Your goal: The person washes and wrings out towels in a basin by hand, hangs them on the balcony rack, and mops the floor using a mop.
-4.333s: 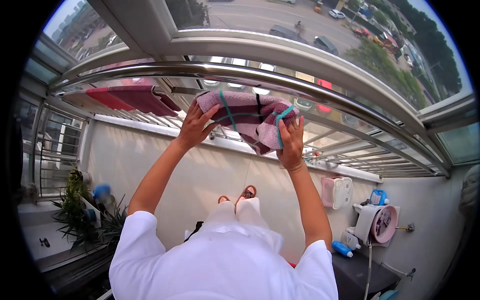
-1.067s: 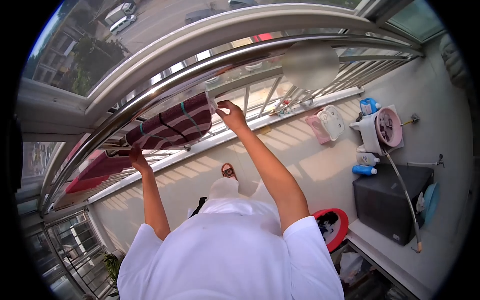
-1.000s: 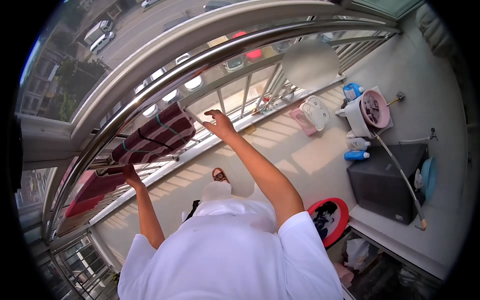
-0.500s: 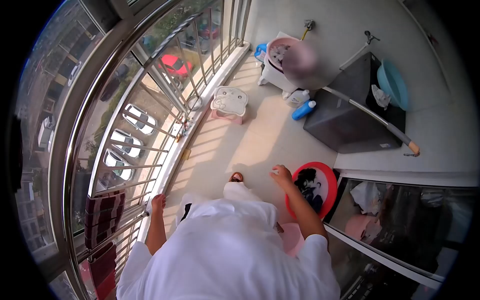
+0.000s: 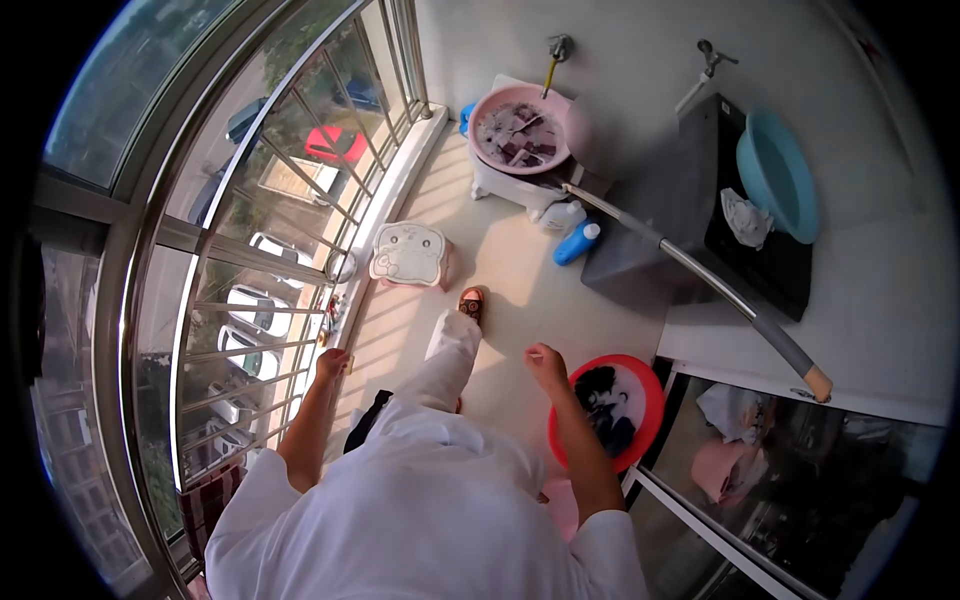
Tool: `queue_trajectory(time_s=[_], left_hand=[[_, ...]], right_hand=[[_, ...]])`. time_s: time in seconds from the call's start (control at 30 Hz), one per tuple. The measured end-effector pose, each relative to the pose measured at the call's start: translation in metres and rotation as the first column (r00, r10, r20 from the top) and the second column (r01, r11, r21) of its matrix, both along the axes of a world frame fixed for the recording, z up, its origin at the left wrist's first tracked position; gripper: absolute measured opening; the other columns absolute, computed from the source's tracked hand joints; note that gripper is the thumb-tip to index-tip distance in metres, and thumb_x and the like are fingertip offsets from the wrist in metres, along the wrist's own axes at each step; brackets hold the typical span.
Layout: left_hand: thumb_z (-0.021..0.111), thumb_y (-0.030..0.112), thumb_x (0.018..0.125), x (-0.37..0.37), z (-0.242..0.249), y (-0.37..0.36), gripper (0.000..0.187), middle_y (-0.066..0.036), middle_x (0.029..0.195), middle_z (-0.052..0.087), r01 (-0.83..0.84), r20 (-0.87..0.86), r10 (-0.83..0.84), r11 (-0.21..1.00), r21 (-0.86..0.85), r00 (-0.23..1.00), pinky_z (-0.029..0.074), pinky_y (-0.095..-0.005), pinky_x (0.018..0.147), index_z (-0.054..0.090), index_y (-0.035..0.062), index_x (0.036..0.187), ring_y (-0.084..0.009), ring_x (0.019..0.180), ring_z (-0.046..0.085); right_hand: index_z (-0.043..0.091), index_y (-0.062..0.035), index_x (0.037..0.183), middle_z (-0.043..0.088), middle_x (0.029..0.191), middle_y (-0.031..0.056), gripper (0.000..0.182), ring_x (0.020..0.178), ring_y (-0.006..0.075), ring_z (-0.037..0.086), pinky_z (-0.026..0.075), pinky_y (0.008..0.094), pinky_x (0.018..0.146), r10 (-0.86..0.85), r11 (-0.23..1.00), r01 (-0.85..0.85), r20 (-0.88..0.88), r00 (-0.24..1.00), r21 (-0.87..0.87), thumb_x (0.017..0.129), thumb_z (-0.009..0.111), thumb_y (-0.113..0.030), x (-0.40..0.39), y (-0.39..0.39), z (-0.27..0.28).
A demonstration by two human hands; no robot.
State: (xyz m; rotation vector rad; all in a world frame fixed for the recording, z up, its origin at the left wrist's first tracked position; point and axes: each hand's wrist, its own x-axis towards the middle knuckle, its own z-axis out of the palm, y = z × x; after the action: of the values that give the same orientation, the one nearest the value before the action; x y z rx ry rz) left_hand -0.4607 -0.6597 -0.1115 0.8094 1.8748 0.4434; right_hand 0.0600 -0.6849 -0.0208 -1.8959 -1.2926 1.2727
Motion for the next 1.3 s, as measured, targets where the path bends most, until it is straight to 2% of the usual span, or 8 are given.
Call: queue_trajectory(time_s=[0.2,0.3,0.63,0.93,1.07,1.2,1.23,1.3], left_hand=[[0.069,0.023,0.072,0.115,-0.041,0.194,0.022,-0.009,0.078,0.066,0.305,-0.065,-0.300,0.945,0.114,0.952,0.049,-0.0319,0.064,0.066,0.0043,0.084,-0.0191,0.072,0.063],[0.069,0.026,0.073,0.217,-0.009,0.307,0.024,-0.010,0.084,0.066,0.572,-0.212,-0.541,0.809,0.134,0.814,0.049,-0.0342,0.069,0.065,0.0061,0.087,-0.0238,0.078,0.063],[0.069,0.018,0.070,0.474,-0.039,0.535,0.043,-0.012,0.105,0.057,0.640,-0.262,-0.589,0.740,0.207,0.765,0.046,-0.0395,0.080,0.054,0.0103,0.109,-0.0307,0.095,0.056],[0.067,0.014,0.069,0.550,-0.162,0.612,0.066,-0.028,0.138,0.022,0.586,-0.459,-0.507,0.810,0.038,0.730,0.039,-0.0469,0.093,0.041,0.0190,0.129,-0.0496,0.115,0.037],[0.065,0.014,0.068,0.562,-0.156,0.641,0.064,-0.027,0.141,0.018,0.614,-0.507,-0.614,0.765,-0.194,0.605,0.043,-0.0471,0.090,0.042,0.0223,0.127,-0.0536,0.117,0.033],[0.056,0.012,0.073,0.542,-0.213,0.650,0.028,-0.020,0.128,0.037,0.629,-0.543,-0.586,0.767,-0.130,0.602,0.048,-0.0449,0.081,0.059,0.0140,0.101,-0.0454,0.101,0.048],[0.053,0.009,0.074,0.533,-0.216,0.653,0.013,-0.016,0.109,0.051,0.626,-0.582,-0.531,0.778,-0.047,0.616,0.049,-0.0428,0.075,0.061,0.0081,0.084,-0.0362,0.086,0.055],[0.054,0.009,0.072,0.520,-0.213,0.660,0.011,-0.015,0.096,0.056,0.562,-0.515,-0.452,0.824,0.072,0.728,0.048,-0.0405,0.071,0.060,0.0070,0.081,-0.0329,0.081,0.058]], right_hand=[[0.061,-0.0024,0.087,0.065,0.078,0.0109,0.019,0.070,0.0210,0.064,0.049,0.0299,0.064,0.011,1.000,-0.012,0.083,0.996,0.018,0.078,0.063,-0.019,0.063,0.105,-0.016],[0.060,-0.0016,0.089,0.064,0.079,0.0097,0.017,0.071,0.0185,0.064,0.049,0.0278,0.065,-0.003,0.999,0.002,0.017,1.000,0.038,0.080,0.062,-0.016,0.086,0.174,-0.020],[0.058,0.0000,0.094,0.064,0.084,0.0078,0.016,0.075,0.0154,0.063,0.050,0.0258,0.066,-0.123,0.990,0.141,-0.388,0.913,0.017,0.084,0.058,-0.012,0.126,0.406,-0.070],[0.057,0.0025,0.097,0.061,0.083,0.0064,0.014,0.076,0.0112,0.060,0.047,0.0216,0.070,-0.176,0.984,0.135,-0.506,0.844,-0.118,0.086,0.055,-0.007,0.173,0.528,-0.113],[0.057,0.0031,0.097,0.062,0.087,0.0069,0.015,0.078,0.0112,0.060,0.048,0.0224,0.072,-0.193,0.979,0.126,-0.514,0.836,-0.163,0.087,0.055,-0.007,0.180,0.545,-0.127],[0.057,0.0043,0.099,0.061,0.091,0.0075,0.018,0.081,0.0122,0.060,0.048,0.0242,0.075,-0.143,0.976,0.052,-0.445,0.884,-0.211,0.087,0.056,-0.009,0.183,0.554,-0.142],[0.057,0.0040,0.099,0.061,0.091,0.0068,0.018,0.080,0.0118,0.060,0.048,0.0237,0.075,-0.155,0.977,0.066,-0.468,0.870,-0.201,0.087,0.056,-0.009,0.183,0.558,-0.141],[0.057,0.0037,0.099,0.061,0.091,0.0066,0.018,0.080,0.0116,0.060,0.048,0.0231,0.075,-0.171,0.973,0.072,-0.479,0.861,-0.217,0.087,0.056,-0.009,0.188,0.560,-0.149]])
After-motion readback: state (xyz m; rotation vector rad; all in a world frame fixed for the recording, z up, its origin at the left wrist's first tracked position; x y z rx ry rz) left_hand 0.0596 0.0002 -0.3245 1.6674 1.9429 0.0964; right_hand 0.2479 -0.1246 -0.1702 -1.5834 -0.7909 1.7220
